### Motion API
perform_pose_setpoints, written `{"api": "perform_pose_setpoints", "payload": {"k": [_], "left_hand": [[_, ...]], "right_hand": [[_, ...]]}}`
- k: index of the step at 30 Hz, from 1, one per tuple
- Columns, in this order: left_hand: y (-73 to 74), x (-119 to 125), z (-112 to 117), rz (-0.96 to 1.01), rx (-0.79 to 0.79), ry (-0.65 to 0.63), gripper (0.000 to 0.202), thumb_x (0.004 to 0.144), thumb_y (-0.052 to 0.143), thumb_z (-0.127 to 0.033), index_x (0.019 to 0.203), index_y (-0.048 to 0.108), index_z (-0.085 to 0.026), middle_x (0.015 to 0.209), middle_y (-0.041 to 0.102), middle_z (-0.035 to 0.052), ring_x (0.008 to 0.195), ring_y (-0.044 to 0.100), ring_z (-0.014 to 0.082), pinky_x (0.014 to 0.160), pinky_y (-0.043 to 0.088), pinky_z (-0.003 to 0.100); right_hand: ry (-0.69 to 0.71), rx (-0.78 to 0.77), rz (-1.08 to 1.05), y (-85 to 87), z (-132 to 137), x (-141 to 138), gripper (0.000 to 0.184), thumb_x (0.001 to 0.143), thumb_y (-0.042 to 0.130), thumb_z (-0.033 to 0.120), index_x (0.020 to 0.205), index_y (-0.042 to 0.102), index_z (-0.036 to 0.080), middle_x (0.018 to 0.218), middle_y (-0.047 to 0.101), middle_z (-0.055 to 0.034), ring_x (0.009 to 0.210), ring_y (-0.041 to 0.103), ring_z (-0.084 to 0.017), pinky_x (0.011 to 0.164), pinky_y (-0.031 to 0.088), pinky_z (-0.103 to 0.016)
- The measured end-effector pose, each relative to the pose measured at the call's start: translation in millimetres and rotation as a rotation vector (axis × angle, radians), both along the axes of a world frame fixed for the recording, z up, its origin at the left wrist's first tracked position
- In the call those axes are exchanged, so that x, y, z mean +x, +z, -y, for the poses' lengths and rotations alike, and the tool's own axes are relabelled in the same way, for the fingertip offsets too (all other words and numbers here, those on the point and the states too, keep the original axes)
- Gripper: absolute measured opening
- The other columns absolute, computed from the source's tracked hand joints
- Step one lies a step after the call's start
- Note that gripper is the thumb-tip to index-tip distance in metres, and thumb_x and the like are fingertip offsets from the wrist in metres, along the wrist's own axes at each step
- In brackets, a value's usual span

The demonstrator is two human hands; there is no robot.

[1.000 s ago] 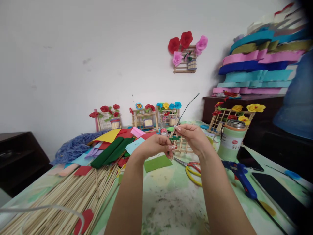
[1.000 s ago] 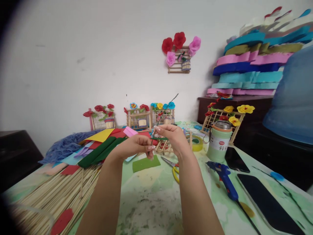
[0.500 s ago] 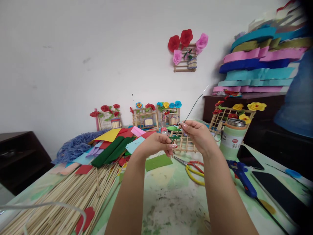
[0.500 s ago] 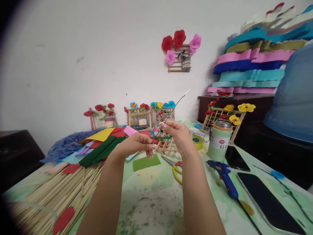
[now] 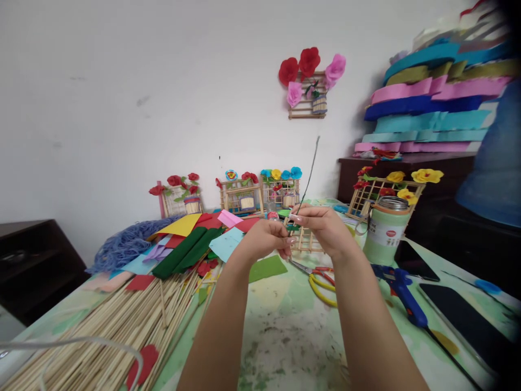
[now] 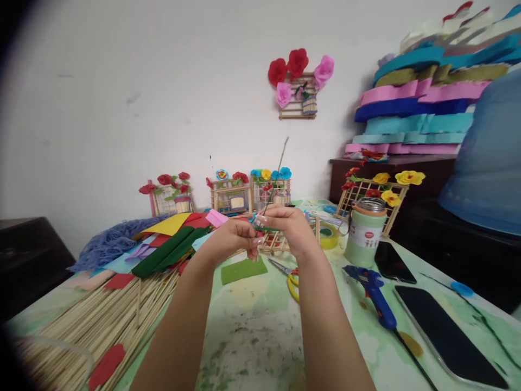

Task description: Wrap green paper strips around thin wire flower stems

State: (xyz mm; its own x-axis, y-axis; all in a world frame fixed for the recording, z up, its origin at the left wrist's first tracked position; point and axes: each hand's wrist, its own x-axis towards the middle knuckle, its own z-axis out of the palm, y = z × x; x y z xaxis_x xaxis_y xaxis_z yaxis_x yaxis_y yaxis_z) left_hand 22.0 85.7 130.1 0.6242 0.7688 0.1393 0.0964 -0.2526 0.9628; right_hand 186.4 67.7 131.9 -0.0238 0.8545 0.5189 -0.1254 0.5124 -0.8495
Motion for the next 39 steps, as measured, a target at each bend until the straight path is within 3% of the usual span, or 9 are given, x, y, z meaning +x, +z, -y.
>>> {"api": "perform_pose_setpoints", "payload": {"k": [7, 11, 16, 21, 28, 34, 39], "left_hand": [[0.7, -2, 1, -0.085, 0.019, -0.02, 0.035, 0.062, 0.078, -0.038, 0.055, 0.054, -0.013, 0.053, 0.063, 0.0038, 0.048, 0.06, 0.0128, 0.053, 0.046, 0.025], [2.5, -2, 2, -0.079, 0.016, -0.006, 0.033, 0.062, 0.078, -0.036, 0.055, 0.054, -0.013, 0.053, 0.063, 0.004, 0.047, 0.06, 0.0128, 0.052, 0.046, 0.025], [2.7, -2, 4, -0.058, 0.017, 0.012, 0.028, 0.065, 0.074, -0.031, 0.056, 0.053, -0.014, 0.053, 0.064, 0.0036, 0.046, 0.059, 0.0118, 0.052, 0.046, 0.024], [1.0, -1, 2, -0.054, 0.056, 0.003, 0.022, 0.066, 0.072, -0.026, 0.058, 0.057, -0.013, 0.055, 0.065, 0.0032, 0.047, 0.059, 0.0113, 0.054, 0.047, 0.023], [0.7, -2, 0, -0.081, 0.038, -0.021, 0.03, 0.063, 0.076, -0.033, 0.058, 0.054, -0.013, 0.054, 0.065, 0.0048, 0.047, 0.06, 0.0129, 0.052, 0.047, 0.024], [0.2, -7, -3, -0.129, 0.012, -0.031, 0.023, 0.064, 0.071, -0.024, 0.057, 0.052, -0.014, 0.053, 0.064, 0.0032, 0.048, 0.061, 0.0129, 0.052, 0.047, 0.023], [-3.0, -10, -7, -0.173, -0.025, -0.124, 0.027, 0.064, 0.073, -0.03, 0.057, 0.053, -0.014, 0.052, 0.064, 0.0034, 0.05, 0.063, 0.0145, 0.054, 0.048, 0.025]], "right_hand": [[-0.102, -0.099, -0.193, 0.5, -1, 4, 0.018, 0.05, 0.084, 0.032, 0.056, 0.071, 0.02, 0.068, 0.063, -0.0003, 0.07, 0.052, -0.015, 0.073, 0.04, -0.031], [-0.06, -0.11, -0.242, 1.2, 1, 4, 0.021, 0.053, 0.084, 0.034, 0.064, 0.072, 0.021, 0.069, 0.065, -0.0002, 0.066, 0.052, -0.013, 0.069, 0.041, -0.029], [0.064, -0.156, -0.043, 1.9, 6, 2, 0.024, 0.055, 0.083, 0.034, 0.069, 0.072, 0.019, 0.071, 0.066, -0.0003, 0.064, 0.054, -0.012, 0.066, 0.041, -0.028], [0.126, -0.193, 0.111, -0.9, 5, 2, 0.024, 0.054, 0.083, 0.032, 0.056, 0.065, 0.016, 0.065, 0.065, -0.0009, 0.06, 0.054, -0.013, 0.06, 0.04, -0.028], [0.038, -0.139, -0.01, -0.3, 2, -1, 0.021, 0.052, 0.082, 0.027, 0.049, 0.063, 0.017, 0.067, 0.067, -0.0018, 0.068, 0.057, -0.014, 0.067, 0.042, -0.029], [-0.019, -0.158, -0.116, 1.3, 2, -2, 0.019, 0.049, 0.082, 0.027, 0.049, 0.064, 0.019, 0.059, 0.063, 0.0006, 0.063, 0.054, -0.013, 0.067, 0.04, -0.03], [-0.132, -0.125, -0.201, 3.5, 4, 5, 0.023, 0.048, 0.083, 0.027, 0.047, 0.062, 0.02, 0.056, 0.059, 0.0022, 0.062, 0.05, -0.012, 0.067, 0.037, -0.029]]}}
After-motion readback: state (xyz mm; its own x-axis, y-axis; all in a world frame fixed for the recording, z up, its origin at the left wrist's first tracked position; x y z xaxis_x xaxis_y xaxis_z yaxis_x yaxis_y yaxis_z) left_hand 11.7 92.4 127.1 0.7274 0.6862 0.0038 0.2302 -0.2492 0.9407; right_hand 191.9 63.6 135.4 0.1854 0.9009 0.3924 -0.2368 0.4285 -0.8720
